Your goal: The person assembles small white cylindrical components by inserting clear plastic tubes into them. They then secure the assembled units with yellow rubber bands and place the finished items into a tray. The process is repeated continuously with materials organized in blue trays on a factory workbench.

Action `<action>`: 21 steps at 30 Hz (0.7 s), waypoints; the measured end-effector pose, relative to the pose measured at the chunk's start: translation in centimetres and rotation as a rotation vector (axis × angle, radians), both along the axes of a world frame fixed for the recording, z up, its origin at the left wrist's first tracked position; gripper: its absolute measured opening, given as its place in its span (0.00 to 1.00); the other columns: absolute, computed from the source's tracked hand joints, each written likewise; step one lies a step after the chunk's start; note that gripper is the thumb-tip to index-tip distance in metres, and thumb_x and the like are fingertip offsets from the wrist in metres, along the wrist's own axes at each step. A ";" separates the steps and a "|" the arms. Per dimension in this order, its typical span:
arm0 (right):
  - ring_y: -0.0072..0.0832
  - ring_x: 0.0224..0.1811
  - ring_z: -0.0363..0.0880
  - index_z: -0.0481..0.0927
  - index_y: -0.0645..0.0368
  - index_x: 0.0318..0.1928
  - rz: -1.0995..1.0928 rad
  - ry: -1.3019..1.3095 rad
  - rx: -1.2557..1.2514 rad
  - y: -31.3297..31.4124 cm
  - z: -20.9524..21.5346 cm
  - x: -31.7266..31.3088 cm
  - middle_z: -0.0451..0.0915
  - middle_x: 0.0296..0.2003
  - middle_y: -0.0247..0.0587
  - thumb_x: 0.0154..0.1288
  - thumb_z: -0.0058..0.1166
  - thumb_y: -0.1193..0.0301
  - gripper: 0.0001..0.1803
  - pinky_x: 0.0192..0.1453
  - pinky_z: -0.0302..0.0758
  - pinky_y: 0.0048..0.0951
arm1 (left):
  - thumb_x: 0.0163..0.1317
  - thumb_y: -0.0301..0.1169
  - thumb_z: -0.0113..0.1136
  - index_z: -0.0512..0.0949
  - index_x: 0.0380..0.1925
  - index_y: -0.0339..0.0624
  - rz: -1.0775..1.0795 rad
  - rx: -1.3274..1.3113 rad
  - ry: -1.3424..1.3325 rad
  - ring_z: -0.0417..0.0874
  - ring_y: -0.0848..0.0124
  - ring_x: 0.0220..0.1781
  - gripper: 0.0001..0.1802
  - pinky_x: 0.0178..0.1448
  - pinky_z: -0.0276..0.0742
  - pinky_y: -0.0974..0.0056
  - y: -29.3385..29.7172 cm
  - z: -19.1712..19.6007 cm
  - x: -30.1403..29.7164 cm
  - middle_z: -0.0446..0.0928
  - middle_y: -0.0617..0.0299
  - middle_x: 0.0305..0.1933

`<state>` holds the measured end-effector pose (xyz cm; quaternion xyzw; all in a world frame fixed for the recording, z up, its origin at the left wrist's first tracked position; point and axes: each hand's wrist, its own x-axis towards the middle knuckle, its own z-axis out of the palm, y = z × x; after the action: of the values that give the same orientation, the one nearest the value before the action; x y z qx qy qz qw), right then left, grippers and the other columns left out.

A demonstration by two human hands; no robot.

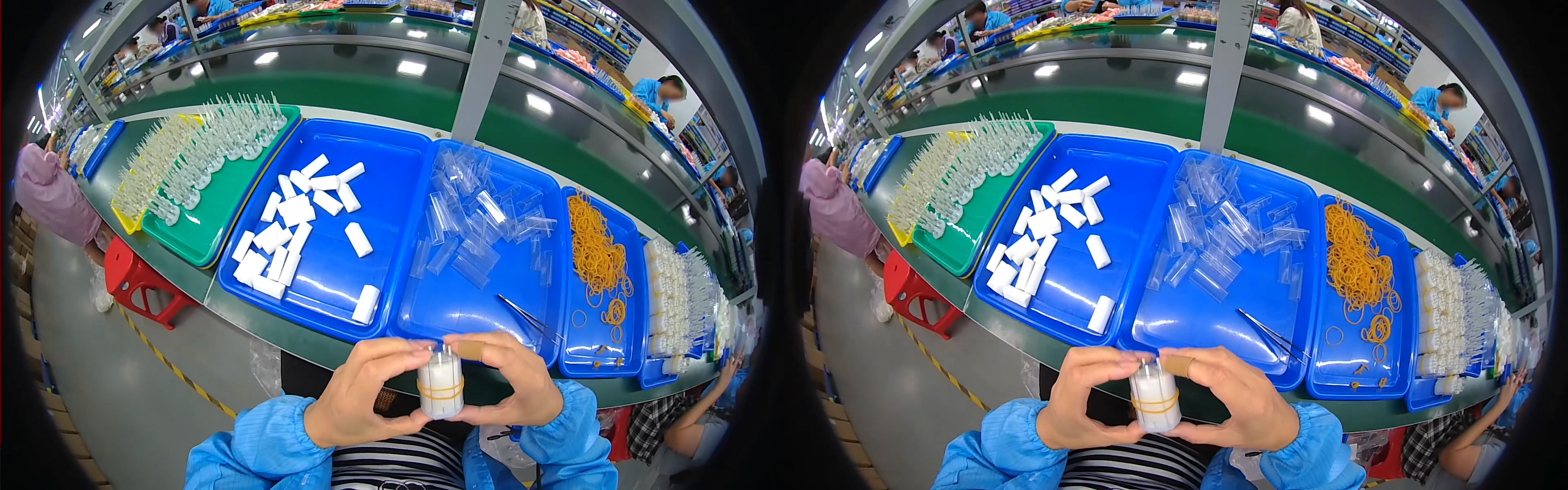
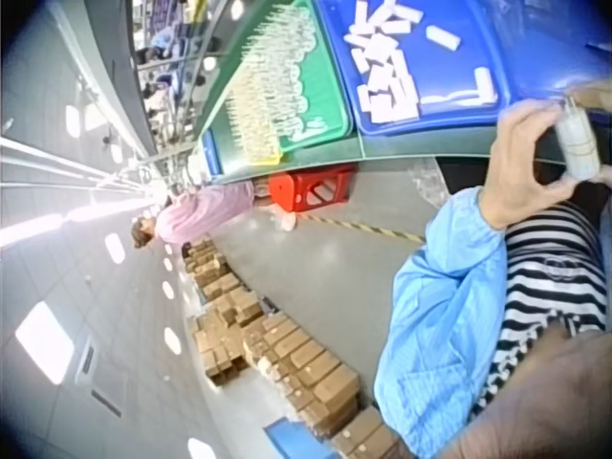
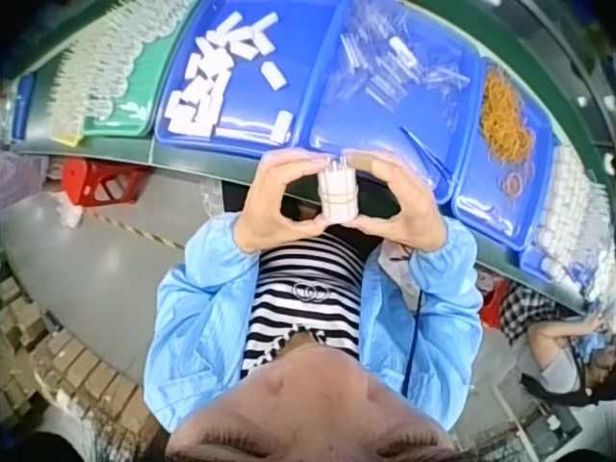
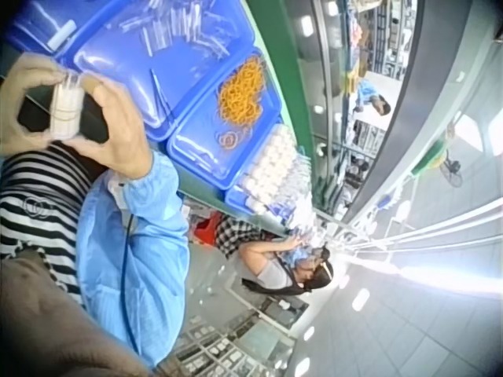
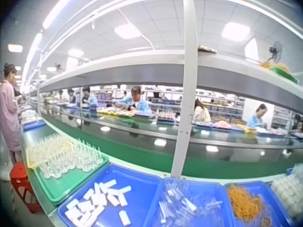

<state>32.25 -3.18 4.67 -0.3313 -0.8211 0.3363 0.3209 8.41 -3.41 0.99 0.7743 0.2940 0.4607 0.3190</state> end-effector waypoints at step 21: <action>0.39 0.49 0.77 0.83 0.60 0.48 -0.479 -0.432 0.313 1.4 0.5 3.3 0.80 0.53 0.41 0.52 0.71 0.67 0.22 0.53 0.70 0.39 | 0.64 0.22 0.62 0.54 0.74 0.33 -0.185 -0.875 -0.231 0.82 0.68 0.54 0.40 0.60 0.79 0.63 -0.7 0.3 0.2 0.75 0.46 0.61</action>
<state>35.52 -1.74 5.17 -0.5246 -0.8106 0.0438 0.2566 8.57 -4.12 1.25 0.5332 0.3531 0.3462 0.6864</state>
